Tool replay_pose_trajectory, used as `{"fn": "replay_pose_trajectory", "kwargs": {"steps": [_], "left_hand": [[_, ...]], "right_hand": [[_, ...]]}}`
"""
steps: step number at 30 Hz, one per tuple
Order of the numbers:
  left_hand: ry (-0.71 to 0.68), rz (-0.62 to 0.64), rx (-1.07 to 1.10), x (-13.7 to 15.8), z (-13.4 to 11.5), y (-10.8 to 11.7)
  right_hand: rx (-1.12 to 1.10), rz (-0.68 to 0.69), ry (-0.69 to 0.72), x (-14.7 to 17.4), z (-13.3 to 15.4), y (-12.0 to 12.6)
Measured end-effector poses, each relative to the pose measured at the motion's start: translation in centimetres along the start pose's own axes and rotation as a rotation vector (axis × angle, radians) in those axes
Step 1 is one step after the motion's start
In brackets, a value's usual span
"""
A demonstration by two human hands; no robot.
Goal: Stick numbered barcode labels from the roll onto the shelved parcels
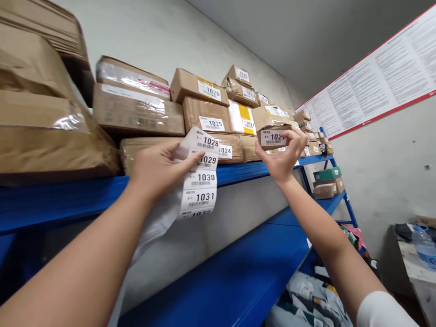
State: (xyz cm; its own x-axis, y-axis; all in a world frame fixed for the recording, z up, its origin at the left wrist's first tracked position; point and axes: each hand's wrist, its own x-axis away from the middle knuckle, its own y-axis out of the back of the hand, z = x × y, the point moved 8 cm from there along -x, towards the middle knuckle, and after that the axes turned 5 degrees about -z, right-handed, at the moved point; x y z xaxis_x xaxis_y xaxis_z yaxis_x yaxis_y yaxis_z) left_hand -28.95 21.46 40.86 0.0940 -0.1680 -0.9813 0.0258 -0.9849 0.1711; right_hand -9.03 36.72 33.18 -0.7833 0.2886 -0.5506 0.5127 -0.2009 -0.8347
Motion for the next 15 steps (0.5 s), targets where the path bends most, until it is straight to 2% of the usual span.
{"fn": "replay_pose_trajectory", "kwargs": {"steps": [5, 10, 15], "left_hand": [[-0.007, -0.021, -0.029, 0.1, -0.3, 0.1], [0.047, -0.002, -0.06, 0.2, -0.3, 0.1], [0.094, -0.004, -0.017, 0.3, -0.5, 0.4]], "right_hand": [[-0.016, -0.033, 0.082, 0.6, -0.2, 1.9], [-0.069, -0.126, 0.237, 3.6, -1.0, 5.5], [-0.02, -0.034, 0.194, 6.1, -3.3, 6.7]]}}
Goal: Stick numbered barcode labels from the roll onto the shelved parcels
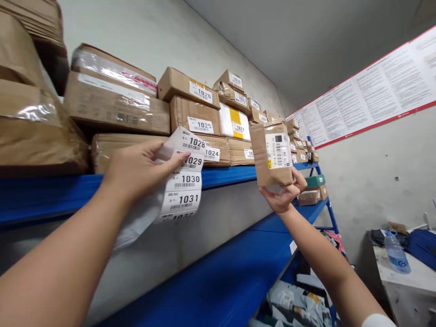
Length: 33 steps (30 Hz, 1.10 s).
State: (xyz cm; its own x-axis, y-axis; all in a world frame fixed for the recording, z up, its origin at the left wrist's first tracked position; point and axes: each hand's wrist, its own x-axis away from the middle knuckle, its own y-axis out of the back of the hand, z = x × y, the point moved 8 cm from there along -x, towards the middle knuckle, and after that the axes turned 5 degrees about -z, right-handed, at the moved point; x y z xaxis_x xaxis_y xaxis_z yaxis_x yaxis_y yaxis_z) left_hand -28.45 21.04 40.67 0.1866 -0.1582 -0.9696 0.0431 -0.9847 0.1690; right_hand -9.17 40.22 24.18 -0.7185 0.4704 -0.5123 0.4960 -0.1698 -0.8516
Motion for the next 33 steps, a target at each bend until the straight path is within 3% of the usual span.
{"fn": "replay_pose_trajectory", "kwargs": {"steps": [11, 18, 24, 28, 33], "left_hand": [[0.011, -0.012, -0.056, 0.3, -0.7, 0.2], [0.023, -0.01, -0.039, 0.4, -0.7, 0.2], [-0.109, -0.041, 0.037, 0.2, -0.1, -0.1], [-0.215, -0.059, 0.094, 0.1, 0.3, -0.4], [-0.29, -0.047, 0.198, 0.2, 0.9, -0.9]], "right_hand": [[0.071, 0.169, -0.137, 1.6, -2.3, -0.6], [-0.019, -0.016, 0.077, 0.6, -0.2, 0.6], [-0.113, -0.051, -0.011, -0.8, 1.0, 0.0], [-0.236, 0.032, -0.264, -3.0, 1.3, -4.4], [-0.226, 0.25, -0.383, -7.7, 2.9, -14.9]]}}
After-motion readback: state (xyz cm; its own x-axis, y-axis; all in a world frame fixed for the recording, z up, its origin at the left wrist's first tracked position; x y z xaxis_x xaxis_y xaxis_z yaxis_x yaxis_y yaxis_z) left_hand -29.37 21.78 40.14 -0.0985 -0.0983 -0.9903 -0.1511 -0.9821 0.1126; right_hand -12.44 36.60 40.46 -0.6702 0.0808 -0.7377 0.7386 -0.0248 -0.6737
